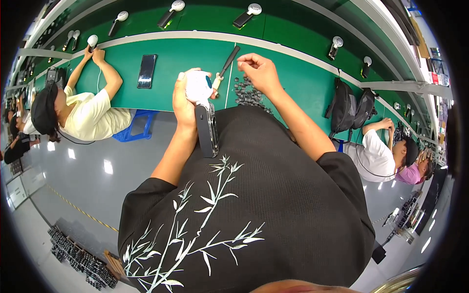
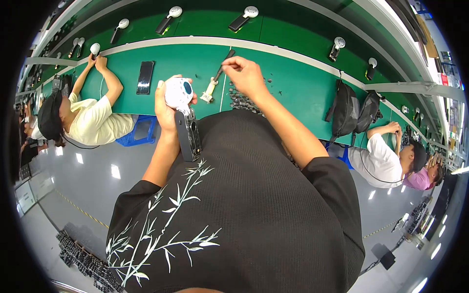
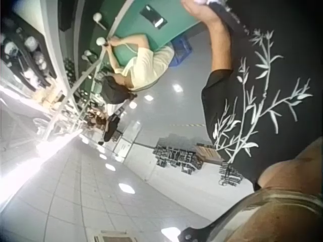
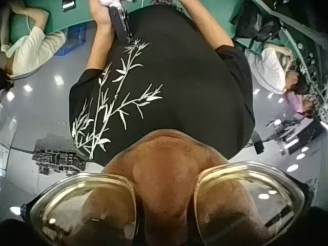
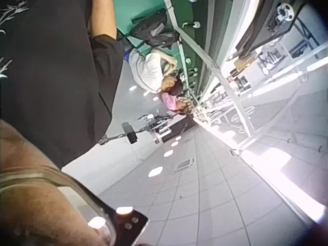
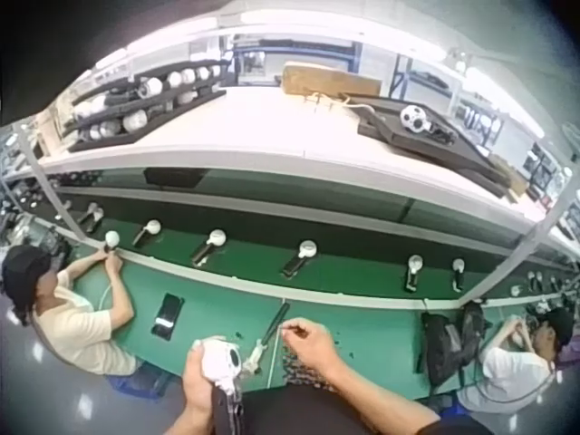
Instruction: The person assembles handheld electronic devices by securing internal components within a plastic casing using screws and an electric screwdriver.
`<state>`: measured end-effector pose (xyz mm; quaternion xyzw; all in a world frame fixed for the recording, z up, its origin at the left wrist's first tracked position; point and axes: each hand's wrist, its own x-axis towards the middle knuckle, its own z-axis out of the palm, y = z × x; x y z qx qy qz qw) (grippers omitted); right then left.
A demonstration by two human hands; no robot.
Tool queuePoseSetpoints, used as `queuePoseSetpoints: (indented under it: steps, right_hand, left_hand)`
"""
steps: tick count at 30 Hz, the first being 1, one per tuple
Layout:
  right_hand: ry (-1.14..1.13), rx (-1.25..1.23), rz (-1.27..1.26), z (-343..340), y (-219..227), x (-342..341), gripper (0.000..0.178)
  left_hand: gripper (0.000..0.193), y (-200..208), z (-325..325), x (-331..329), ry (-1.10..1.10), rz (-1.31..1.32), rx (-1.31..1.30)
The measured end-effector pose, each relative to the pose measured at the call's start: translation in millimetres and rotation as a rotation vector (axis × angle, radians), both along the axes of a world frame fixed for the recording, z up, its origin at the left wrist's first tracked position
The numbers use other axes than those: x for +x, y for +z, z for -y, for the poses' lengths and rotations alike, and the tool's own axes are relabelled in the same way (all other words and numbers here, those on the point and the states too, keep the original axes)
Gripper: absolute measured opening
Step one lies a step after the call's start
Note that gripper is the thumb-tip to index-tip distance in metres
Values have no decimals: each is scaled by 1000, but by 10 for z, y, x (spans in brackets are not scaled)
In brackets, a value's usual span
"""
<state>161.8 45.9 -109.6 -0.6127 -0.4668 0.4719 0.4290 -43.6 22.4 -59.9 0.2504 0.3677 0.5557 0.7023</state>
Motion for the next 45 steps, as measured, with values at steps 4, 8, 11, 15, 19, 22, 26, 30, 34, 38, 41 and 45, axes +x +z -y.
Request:
queuePoseSetpoints:
  steps: [4,8,11,15,19,22,26,30,34,38,41,45]
  right_hand:
    - [123,-101,476,137,-1093,497,24]
    - [300,-312,803,544,-1767,707,39]
    - [370,-295,855,669,-1845,677,38]
    - [388,-224,890,644,-1907,670,30]
    - [331,-269,790,612,-1743,613,24]
    - [280,-321,679,537,-1573,579,21]
    - [163,-437,442,445,-1300,564,17]
    - [12,-444,-132,300,-882,434,15]
    - [38,-296,-475,199,-103,149,14]
    - [78,-199,-628,221,573,-65,13]
    - [116,-157,-664,272,898,-167,13]
    - [136,-115,-789,321,1132,-237,13]
  left_hand:
    - [42,3,18,-39,42,-16,-3]
    - [41,-26,23,-103,86,-19,-21]
    - [41,-51,22,-121,99,-16,-42]
    - [40,-70,-10,-120,62,4,-55]
    - [40,-71,-32,-110,37,-3,-43]
    - [40,-80,-31,-112,34,-13,-44]
    - [43,-88,-29,-82,27,-31,-59]
    - [43,2,-31,-52,-16,-53,-19]
    - [43,144,11,-54,16,-152,68]
    - [43,326,57,-42,-2,-185,161]
    - [43,410,80,-2,-24,-183,224]
    - [34,443,83,64,-17,-169,201]
